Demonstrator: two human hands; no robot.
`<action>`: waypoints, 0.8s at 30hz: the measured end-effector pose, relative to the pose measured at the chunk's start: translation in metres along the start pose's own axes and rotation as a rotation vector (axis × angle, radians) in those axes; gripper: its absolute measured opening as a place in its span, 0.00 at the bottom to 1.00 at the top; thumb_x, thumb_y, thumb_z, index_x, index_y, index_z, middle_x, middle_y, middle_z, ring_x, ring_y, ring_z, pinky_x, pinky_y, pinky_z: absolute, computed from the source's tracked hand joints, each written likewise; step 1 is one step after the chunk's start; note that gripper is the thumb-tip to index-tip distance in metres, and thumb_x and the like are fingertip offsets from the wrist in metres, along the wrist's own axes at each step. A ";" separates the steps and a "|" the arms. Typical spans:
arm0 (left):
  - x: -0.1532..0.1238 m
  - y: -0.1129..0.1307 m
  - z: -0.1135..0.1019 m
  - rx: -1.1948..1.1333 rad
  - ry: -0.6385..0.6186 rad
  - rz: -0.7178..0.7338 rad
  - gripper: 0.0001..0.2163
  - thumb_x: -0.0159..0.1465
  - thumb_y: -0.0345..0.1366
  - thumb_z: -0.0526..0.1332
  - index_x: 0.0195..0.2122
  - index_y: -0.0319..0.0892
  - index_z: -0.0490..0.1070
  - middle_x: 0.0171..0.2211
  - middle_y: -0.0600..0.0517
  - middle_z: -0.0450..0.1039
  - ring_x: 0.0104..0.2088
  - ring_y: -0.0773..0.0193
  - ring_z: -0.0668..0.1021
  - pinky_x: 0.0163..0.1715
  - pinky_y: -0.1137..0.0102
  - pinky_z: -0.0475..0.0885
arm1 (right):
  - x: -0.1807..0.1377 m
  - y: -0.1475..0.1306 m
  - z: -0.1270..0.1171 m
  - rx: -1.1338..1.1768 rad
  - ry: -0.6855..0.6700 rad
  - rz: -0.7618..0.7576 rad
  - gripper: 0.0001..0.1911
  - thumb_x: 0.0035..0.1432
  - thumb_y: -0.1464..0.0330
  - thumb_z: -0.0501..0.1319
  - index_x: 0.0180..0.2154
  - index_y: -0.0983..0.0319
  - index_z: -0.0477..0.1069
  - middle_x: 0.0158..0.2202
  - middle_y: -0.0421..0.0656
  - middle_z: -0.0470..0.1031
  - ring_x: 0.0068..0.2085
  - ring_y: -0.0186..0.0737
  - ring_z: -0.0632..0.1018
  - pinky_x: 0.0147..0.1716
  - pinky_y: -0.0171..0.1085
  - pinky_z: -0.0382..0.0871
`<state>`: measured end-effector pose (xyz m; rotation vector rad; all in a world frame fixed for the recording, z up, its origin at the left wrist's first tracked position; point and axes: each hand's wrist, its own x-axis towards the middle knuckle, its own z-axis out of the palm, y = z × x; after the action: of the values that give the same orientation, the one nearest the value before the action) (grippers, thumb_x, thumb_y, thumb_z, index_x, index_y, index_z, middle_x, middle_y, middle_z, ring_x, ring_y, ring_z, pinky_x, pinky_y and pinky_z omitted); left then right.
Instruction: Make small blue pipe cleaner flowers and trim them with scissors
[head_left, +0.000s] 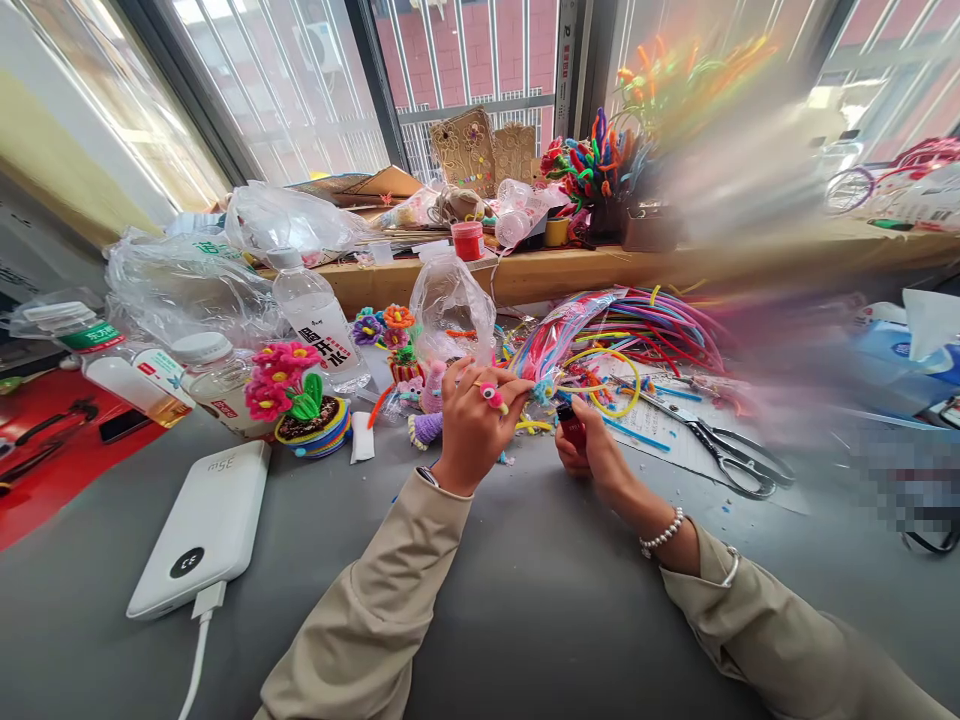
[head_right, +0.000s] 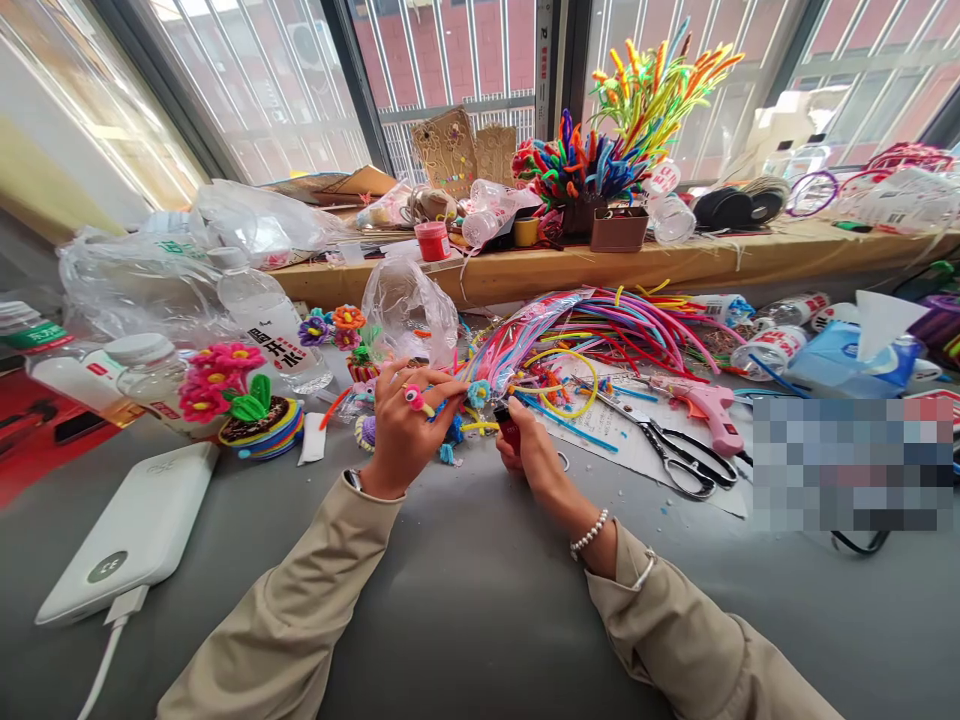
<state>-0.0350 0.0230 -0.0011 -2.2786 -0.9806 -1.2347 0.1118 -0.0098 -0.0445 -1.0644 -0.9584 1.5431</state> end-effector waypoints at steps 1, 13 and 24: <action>0.000 0.000 0.000 -0.027 0.006 -0.034 0.05 0.57 0.34 0.58 0.32 0.45 0.72 0.29 0.53 0.73 0.33 0.64 0.72 0.48 0.61 0.58 | 0.000 0.000 -0.001 0.012 0.001 -0.007 0.29 0.50 0.46 0.45 0.12 0.61 0.51 0.09 0.32 0.45 0.12 0.23 0.45 0.12 0.29 0.35; 0.001 -0.001 -0.003 -0.601 0.066 -0.360 0.05 0.55 0.35 0.59 0.30 0.42 0.74 0.30 0.50 0.70 0.34 0.65 0.71 0.36 0.70 0.65 | -0.016 0.005 -0.009 -0.465 0.236 -0.277 0.27 0.57 0.51 0.40 0.27 0.62 0.66 0.22 0.41 0.67 0.23 0.34 0.67 0.23 0.32 0.61; 0.004 -0.002 0.000 -1.082 0.216 -0.755 0.03 0.50 0.35 0.63 0.26 0.43 0.75 0.24 0.55 0.69 0.27 0.72 0.69 0.29 0.76 0.65 | -0.022 0.006 -0.008 -1.073 0.327 -0.774 0.14 0.58 0.67 0.49 0.41 0.62 0.68 0.38 0.46 0.74 0.40 0.42 0.73 0.40 0.40 0.66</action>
<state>-0.0353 0.0256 0.0021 -2.3769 -1.3461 -2.8111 0.1206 -0.0318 -0.0493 -1.3363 -1.7397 0.1356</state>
